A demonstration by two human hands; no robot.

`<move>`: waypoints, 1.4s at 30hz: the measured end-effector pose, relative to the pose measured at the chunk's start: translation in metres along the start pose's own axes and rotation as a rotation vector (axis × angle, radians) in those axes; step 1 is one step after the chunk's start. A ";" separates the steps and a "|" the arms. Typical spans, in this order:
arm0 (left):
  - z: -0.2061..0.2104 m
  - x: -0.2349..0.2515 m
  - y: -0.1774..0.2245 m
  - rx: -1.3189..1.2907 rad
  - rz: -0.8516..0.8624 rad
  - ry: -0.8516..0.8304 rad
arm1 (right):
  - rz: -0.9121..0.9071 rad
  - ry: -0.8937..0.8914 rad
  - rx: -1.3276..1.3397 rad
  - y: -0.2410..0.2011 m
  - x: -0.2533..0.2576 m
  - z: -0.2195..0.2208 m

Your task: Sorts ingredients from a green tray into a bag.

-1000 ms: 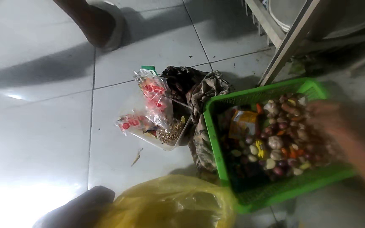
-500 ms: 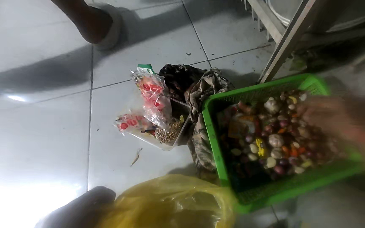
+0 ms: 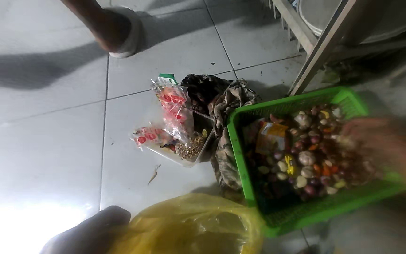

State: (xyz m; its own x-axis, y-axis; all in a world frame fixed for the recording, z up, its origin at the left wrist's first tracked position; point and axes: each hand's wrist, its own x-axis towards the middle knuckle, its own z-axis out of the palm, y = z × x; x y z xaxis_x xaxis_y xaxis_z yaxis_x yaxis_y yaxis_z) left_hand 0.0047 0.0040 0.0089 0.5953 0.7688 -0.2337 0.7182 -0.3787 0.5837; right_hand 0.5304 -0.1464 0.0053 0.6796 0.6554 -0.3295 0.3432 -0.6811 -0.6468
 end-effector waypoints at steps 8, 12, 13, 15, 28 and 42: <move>0.004 -0.002 -0.003 -0.011 -0.008 0.070 | -0.375 -0.057 0.406 -0.029 -0.003 -0.001; 0.004 0.003 0.009 -0.012 -0.013 0.059 | -0.200 0.005 -0.328 -0.002 0.004 0.012; 0.003 0.005 0.016 -0.001 -0.024 0.050 | -0.154 -0.012 -0.469 0.002 0.005 0.017; 0.002 0.006 0.023 0.024 -0.070 0.035 | -0.082 -0.062 -0.578 -0.003 0.000 0.021; 0.006 0.009 0.001 -0.006 -0.061 -0.020 | -0.265 -0.057 -0.594 -0.020 -0.005 0.043; 0.014 0.006 0.018 -0.012 0.006 0.047 | -0.161 -0.068 -0.506 -0.017 -0.002 0.040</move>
State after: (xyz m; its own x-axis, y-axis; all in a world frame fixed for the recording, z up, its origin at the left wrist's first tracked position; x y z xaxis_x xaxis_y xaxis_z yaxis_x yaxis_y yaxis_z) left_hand 0.0263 -0.0055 0.0078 0.5816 0.7902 -0.1932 0.7100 -0.3771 0.5947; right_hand 0.4974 -0.1232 -0.0100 0.5549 0.7729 -0.3076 0.7210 -0.6314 -0.2857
